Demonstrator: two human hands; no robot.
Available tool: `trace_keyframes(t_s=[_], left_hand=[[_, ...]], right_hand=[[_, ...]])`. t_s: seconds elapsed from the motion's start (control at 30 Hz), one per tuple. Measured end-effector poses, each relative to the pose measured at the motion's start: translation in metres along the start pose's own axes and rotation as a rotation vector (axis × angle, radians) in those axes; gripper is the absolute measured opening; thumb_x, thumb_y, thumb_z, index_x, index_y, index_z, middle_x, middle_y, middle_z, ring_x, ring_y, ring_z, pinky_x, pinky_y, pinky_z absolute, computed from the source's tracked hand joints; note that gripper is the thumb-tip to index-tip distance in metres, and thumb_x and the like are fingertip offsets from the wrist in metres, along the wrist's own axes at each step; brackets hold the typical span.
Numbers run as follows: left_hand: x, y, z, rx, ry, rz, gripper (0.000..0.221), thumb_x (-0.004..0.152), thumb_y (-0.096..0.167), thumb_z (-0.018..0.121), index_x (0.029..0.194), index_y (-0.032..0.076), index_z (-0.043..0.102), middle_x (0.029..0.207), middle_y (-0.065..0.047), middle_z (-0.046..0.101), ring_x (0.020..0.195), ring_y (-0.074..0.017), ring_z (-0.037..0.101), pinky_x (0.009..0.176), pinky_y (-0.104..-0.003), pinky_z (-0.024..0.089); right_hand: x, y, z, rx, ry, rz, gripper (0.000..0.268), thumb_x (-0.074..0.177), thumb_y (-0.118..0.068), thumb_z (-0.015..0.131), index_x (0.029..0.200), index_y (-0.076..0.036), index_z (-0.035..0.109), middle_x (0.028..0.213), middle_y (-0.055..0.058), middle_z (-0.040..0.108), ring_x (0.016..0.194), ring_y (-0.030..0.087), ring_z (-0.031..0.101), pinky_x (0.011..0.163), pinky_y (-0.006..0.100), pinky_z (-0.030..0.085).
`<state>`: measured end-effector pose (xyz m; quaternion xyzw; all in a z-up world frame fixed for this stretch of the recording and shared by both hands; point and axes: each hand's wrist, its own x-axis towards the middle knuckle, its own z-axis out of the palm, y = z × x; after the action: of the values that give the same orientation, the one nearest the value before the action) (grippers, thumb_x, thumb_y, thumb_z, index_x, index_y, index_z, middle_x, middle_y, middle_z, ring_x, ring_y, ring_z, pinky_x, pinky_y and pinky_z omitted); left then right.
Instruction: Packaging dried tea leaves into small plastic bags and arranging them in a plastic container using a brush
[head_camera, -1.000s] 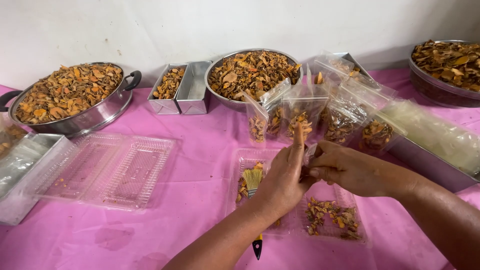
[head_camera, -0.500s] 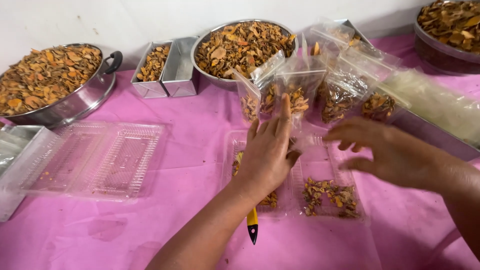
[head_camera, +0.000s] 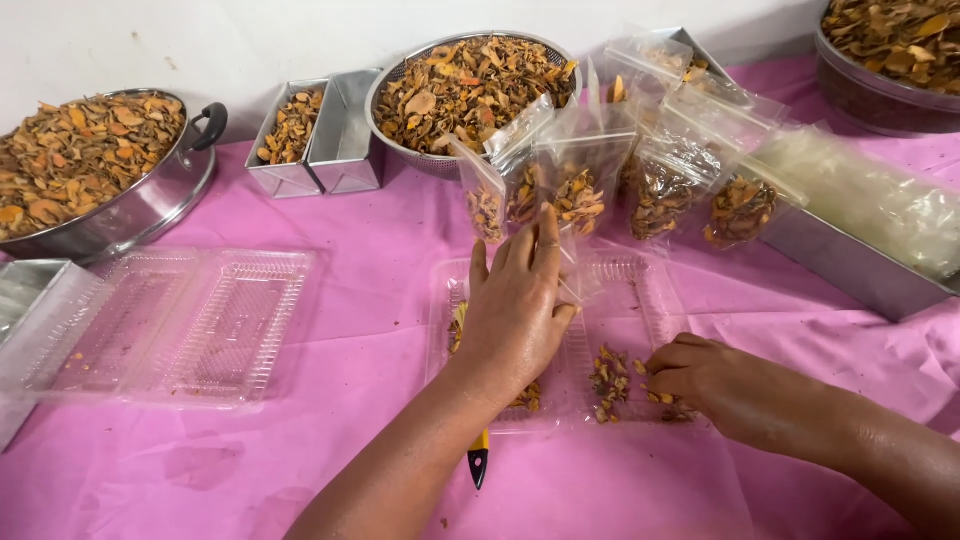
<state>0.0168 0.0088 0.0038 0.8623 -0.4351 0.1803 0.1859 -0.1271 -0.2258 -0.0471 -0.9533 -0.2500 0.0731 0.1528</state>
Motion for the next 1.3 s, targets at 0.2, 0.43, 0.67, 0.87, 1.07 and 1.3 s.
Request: trace_keyframes(t_s=[0.2,0.43,0.67,0.87,1.07,1.3], left_hand=[[0.002,0.003,-0.001,-0.158,0.009,0.025,0.116,0.077,0.033,0.091,0.159,-0.005,0.019,0.154,-0.029,0.043,0.145,-0.0399,0.037,0.119,-0.063,0.025],[0.007,0.007,-0.019,-0.483,0.113,0.048,0.093,0.073,0.014,0.091,0.148,-0.004,0.040,0.124,-0.021,0.060,0.108,-0.0357,0.062,0.095,-0.044,0.055],[0.010,0.002,-0.014,-0.733,0.041,-0.088,0.097,0.078,0.012,0.086,0.156,-0.002,0.029,0.145,-0.021,0.045,0.114,-0.0300,0.062,0.103,-0.038,0.051],[0.008,0.008,-0.015,-0.861,0.033,-0.163,0.094,0.082,0.019,0.081,0.157,0.002,0.029,0.145,-0.016,0.044,0.085,-0.0242,0.074,0.081,-0.034,0.062],[0.005,0.023,-0.030,-0.939,0.160,-0.180,0.096,0.073,0.016,0.087,0.152,-0.006,0.037,0.139,-0.036,0.047,0.095,-0.0510,0.071,0.077,-0.047,0.067],[0.004,0.020,-0.017,-0.892,0.157,-0.181,0.100,0.070,0.030,0.087,0.152,-0.006,0.041,0.138,-0.031,0.051,0.129,-0.0516,0.055,0.105,-0.057,0.051]], right_hand=[[0.006,-0.005,-0.010,0.211,0.026,0.184,0.030,0.087,-0.003,0.061,0.103,-0.016,0.082,0.109,0.000,0.078,0.102,0.019,0.074,0.090,0.037,0.055],[0.038,-0.003,-0.013,0.173,0.174,0.231,0.015,0.089,-0.012,0.070,0.089,-0.018,0.083,0.091,-0.004,0.080,0.089,0.017,0.075,0.078,0.034,0.061],[0.060,-0.032,-0.085,0.729,0.679,0.642,0.019,0.088,0.004,0.073,0.103,-0.003,0.081,0.106,0.014,0.085,0.096,0.024,0.085,0.092,0.033,0.071],[0.093,-0.064,-0.108,1.055,1.088,0.323,0.026,0.085,0.016,0.070,0.106,0.002,0.074,0.102,0.017,0.078,0.091,0.025,0.076,0.087,0.035,0.067],[0.108,-0.086,-0.102,0.858,1.159,0.183,0.024,0.089,0.002,0.076,0.113,-0.001,0.073,0.093,0.010,0.077,0.085,0.012,0.070,0.076,0.024,0.058],[0.103,-0.090,-0.108,0.741,1.106,0.104,0.018,0.086,0.012,0.068,0.101,0.004,0.072,0.109,0.020,0.075,0.100,0.022,0.073,0.093,0.036,0.059]])
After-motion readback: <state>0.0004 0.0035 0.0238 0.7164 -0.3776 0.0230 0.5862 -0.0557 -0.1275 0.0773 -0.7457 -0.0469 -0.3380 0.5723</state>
